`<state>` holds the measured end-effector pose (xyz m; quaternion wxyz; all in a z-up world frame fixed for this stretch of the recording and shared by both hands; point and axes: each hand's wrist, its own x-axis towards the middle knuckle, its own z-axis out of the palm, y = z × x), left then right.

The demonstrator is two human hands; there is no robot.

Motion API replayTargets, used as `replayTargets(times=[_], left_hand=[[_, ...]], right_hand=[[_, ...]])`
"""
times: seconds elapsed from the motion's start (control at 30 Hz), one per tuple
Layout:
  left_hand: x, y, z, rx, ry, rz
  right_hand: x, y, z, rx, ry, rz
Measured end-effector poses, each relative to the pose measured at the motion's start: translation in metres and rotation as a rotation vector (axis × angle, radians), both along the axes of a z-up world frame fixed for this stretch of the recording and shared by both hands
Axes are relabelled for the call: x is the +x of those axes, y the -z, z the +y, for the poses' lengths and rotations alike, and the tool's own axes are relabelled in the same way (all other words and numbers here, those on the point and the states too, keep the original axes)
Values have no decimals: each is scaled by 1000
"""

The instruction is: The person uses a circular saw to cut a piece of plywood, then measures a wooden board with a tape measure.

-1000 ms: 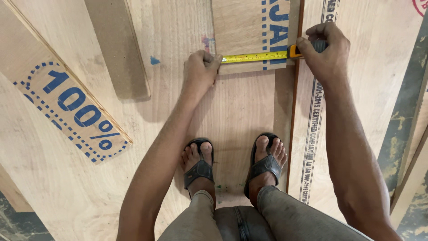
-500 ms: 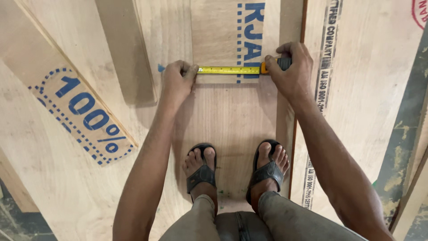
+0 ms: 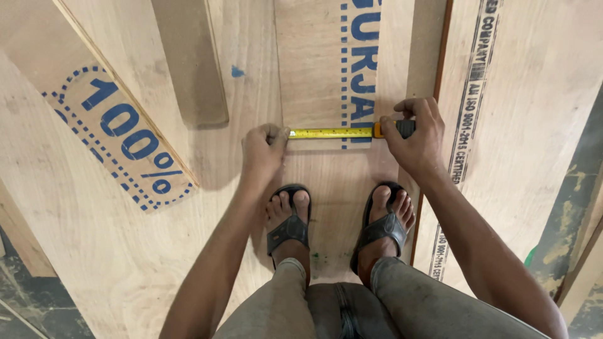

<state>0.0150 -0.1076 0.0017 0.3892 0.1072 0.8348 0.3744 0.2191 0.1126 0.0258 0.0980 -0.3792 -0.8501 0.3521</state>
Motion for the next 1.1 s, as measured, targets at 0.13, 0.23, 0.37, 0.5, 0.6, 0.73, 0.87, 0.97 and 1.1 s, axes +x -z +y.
replayTargets(times=[0.13, 0.23, 0.37, 0.5, 0.6, 0.73, 0.87, 0.97, 1.1], left_hand=[[15, -4, -9, 44, -84, 2], [16, -6, -9, 20, -101, 0], [14, -11, -15, 36, -93, -88], [12, -4, -18, 118, -72, -113], [10, 0, -21, 174, -82, -175], [12, 1, -20, 210, -103, -202], [16, -5, -19, 117, -79, -63], [15, -4, -18, 112, -58, -36], [13, -1, -19, 173, -72, -95]], right_hand=[[4, 0, -3, 10, -14, -7], [4, 0, -2, -44, 26, -20], [9, 1, -5, -32, 15, -19], [10, 1, -6, -14, 42, -65], [8, 0, -3, -32, 69, -68], [7, 3, -2, -39, 40, -33], [10, 15, -7, 6, 37, -13], [14, 30, -2, 68, 43, 17], [23, 43, 12, 130, 45, -46]])
